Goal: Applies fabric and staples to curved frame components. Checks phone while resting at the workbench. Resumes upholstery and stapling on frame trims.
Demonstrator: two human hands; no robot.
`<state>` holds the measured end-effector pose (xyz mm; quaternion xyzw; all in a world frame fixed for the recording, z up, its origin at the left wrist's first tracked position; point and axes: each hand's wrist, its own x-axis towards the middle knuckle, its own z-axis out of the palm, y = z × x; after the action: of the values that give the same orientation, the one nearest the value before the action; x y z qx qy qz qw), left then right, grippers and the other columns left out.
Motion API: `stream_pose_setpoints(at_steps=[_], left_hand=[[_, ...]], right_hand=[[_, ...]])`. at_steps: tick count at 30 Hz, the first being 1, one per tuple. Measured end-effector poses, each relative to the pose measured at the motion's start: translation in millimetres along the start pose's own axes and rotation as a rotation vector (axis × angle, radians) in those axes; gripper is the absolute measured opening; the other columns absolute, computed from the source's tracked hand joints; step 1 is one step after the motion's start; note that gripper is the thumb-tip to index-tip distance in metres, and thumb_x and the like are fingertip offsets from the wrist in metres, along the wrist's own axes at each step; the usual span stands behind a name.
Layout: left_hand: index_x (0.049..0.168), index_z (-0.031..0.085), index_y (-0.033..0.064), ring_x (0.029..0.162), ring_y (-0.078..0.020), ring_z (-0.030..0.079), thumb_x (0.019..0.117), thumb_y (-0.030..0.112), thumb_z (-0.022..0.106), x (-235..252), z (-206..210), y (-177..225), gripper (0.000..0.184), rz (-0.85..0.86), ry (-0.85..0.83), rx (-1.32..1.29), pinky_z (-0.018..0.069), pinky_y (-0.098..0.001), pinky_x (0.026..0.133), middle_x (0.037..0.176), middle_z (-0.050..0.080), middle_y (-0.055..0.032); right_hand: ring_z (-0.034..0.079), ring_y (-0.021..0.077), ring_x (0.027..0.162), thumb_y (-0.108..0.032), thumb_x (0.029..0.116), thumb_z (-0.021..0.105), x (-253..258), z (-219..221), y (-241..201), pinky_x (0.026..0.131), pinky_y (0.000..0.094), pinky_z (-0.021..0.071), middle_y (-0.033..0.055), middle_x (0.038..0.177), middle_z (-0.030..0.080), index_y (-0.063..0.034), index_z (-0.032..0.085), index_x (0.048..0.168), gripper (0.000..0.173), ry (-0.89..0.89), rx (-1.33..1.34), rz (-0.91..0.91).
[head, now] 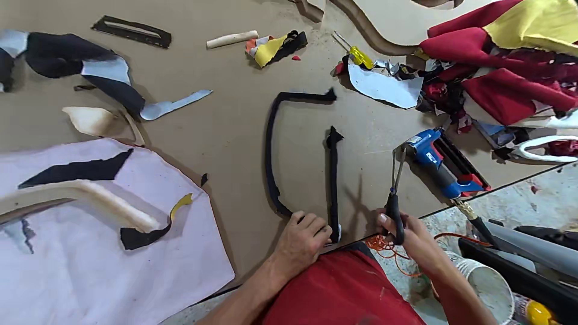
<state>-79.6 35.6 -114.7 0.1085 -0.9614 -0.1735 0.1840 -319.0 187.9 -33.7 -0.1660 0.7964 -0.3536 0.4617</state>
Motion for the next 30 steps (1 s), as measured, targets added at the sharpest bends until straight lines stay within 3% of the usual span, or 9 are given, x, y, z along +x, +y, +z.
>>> stream_pose_setpoints(at_steps=[5,7,9,11,15,19,21,25,30], left_hand=[[0.116,0.074,0.0228,0.103,-0.0179,0.068,0.1038,0.027,0.056,-2,0,2,0.022,-0.065,0.031,-0.001,0.0529,-0.0410,0.096,0.108,0.072,0.0003],[0.115,0.075,0.0236,0.105,-0.0174,0.068,0.1044,0.029,0.056,-4,2,5,0.022,-0.104,0.033,0.004,0.0537,-0.0415,0.097,0.108,0.073,0.0010],[0.114,0.075,0.0247,0.105,-0.0176,0.067,0.1037,0.028,0.056,-6,5,7,0.022,-0.127,0.054,0.025,0.0529,-0.0417,0.097,0.108,0.072,0.0012],[0.112,0.074,0.0246,0.105,-0.0181,0.067,0.1019,0.025,0.057,-8,7,10,0.020,-0.139,0.061,0.046,0.0524,-0.0419,0.097,0.107,0.072,0.0013],[0.109,0.074,0.0229,0.106,-0.0179,0.067,0.1015,0.023,0.056,-4,11,16,0.019,-0.180,0.051,0.064,0.0515,-0.0418,0.097,0.108,0.072,0.0020],[0.111,0.074,0.0227,0.108,-0.0167,0.067,0.1025,0.024,0.057,1,11,19,0.019,-0.199,0.073,0.070,0.0524,-0.0388,0.100,0.109,0.072,0.0020],[0.113,0.075,0.0217,0.111,-0.0168,0.066,0.1033,0.025,0.057,-3,6,19,0.021,-0.233,0.090,0.095,0.0514,-0.0391,0.103,0.111,0.073,0.0013],[0.116,0.076,0.0157,0.122,-0.0205,0.064,0.1045,0.027,0.056,-18,-8,8,0.026,-0.331,0.078,0.105,0.0499,-0.0425,0.109,0.118,0.072,-0.0029],[0.111,0.077,0.0143,0.123,-0.0222,0.063,0.1042,0.030,0.058,-24,-17,-8,0.026,-0.316,0.065,0.079,0.0510,-0.0409,0.109,0.116,0.072,-0.0042]], right_hand=[[0.072,0.0232,0.094,-0.026,0.1020,0.057,25,-14,-13,0.083,0.0446,0.0605,0.0125,0.109,0.072,-0.0022,0.062,0.131,0.038,0.090,-0.046,-0.052],[0.069,0.0251,0.108,-0.027,0.1011,0.062,33,-17,-18,0.093,0.0506,0.0566,0.0133,0.125,0.069,-0.0058,0.059,0.140,0.044,0.210,-0.116,-0.138],[0.057,0.0304,0.131,-0.028,0.0994,0.063,43,-23,-22,0.105,0.0567,0.0497,0.0146,0.153,0.050,-0.0065,0.050,0.149,0.055,0.309,-0.283,-0.271],[0.050,0.0355,0.139,-0.029,0.0971,0.060,50,-23,-25,0.107,0.0594,0.0476,0.0176,0.163,0.035,-0.0034,0.050,0.148,0.058,0.367,-0.436,-0.411],[0.056,0.0304,0.133,-0.031,0.0982,0.061,56,0,-16,0.104,0.0547,0.0516,0.0144,0.151,0.051,-0.0061,0.062,0.136,0.046,0.185,-0.526,-0.577],[0.051,0.0232,0.139,-0.033,0.0939,0.063,58,44,11,0.112,0.0493,0.0471,0.0015,0.144,0.060,-0.0144,0.070,0.129,0.040,0.052,-0.588,-0.798],[0.048,0.0221,0.142,-0.030,0.0936,0.061,64,58,20,0.115,0.0480,0.0433,-0.0025,0.141,0.062,-0.0170,0.073,0.123,0.035,0.089,-0.588,-0.882],[0.056,0.0212,0.135,-0.024,0.0954,0.058,75,65,26,0.110,0.0451,0.0475,-0.0028,0.132,0.069,-0.0169,0.077,0.109,0.025,0.228,-0.553,-0.966],[0.056,0.0198,0.134,-0.024,0.0959,0.058,77,66,23,0.109,0.0434,0.0484,-0.0040,0.130,0.069,-0.0178,0.077,0.105,0.023,0.242,-0.550,-0.964]])
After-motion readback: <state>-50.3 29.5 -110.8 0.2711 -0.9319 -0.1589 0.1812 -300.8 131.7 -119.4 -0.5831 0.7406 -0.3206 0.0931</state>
